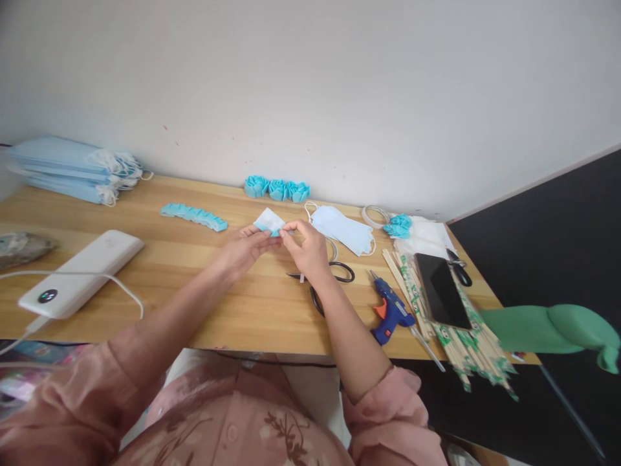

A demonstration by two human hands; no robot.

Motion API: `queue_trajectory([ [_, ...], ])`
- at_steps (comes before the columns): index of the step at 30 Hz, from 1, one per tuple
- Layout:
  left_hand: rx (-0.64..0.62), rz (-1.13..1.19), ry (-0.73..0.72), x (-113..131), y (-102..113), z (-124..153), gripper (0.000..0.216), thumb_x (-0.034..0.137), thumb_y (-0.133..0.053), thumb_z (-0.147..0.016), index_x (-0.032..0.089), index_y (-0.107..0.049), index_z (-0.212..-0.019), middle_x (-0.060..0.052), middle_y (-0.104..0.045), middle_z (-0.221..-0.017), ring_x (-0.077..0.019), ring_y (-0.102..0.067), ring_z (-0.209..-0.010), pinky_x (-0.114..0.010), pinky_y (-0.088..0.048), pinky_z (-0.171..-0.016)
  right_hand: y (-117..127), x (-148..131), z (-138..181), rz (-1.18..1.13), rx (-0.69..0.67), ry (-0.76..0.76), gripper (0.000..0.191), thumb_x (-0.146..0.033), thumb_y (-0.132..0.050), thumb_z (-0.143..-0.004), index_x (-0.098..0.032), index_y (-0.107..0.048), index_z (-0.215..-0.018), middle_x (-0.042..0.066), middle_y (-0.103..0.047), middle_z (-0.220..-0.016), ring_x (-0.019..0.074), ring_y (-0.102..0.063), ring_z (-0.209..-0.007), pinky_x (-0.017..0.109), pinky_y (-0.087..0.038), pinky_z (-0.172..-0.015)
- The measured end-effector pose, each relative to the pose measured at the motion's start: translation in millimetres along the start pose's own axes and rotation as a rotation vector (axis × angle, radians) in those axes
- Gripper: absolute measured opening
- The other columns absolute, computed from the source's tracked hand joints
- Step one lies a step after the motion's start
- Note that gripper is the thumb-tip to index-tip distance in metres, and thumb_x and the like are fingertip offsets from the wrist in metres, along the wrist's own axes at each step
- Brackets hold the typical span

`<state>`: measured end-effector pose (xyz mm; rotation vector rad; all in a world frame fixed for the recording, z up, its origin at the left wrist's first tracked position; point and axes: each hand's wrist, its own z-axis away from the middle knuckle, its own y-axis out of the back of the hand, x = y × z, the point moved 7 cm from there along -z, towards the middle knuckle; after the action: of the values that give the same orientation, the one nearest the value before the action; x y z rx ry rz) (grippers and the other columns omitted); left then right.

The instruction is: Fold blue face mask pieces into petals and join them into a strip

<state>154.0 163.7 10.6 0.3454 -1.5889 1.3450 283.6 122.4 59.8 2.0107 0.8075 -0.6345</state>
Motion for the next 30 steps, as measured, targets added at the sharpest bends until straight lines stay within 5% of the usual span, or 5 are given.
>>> queue_trajectory([
  [18, -0.012, -0.05, -0.023, -2.0, -0.6, -2.7, 0.032, 0.025, -0.086, -0.062, 0.012, -0.072, -0.088, -0.01, -0.077, -0.095, -0.0218, -0.071, -0.094, -0.038, -0.047, -0.094, 1.6, 4.4, 0.6, 0.077, 0.016, -0.072, 0.015, -0.036, -0.063, -0.082, -0.022, -0.069, -0.081, 0.003, -0.075, -0.086, 0.0217, -0.069, -0.082, 0.035, -0.05, -0.08],
  [30, 0.022, -0.068, -0.036, 2.8, 2.6, 1.0, 0.03, 0.026, -0.082, -0.067, 0.011, -0.073, -0.091, -0.01, -0.078, -0.094, -0.021, -0.072, -0.087, -0.04, -0.048, -0.097, 8.0, 11.2, -2.8, -0.329, 0.053, -0.129, 0.03, -0.048, -0.051, -0.094, -0.023, -0.061, -0.108, 0.002, -0.073, -0.088, 0.0178, -0.07, -0.087, 0.035, -0.053, -0.089],
])
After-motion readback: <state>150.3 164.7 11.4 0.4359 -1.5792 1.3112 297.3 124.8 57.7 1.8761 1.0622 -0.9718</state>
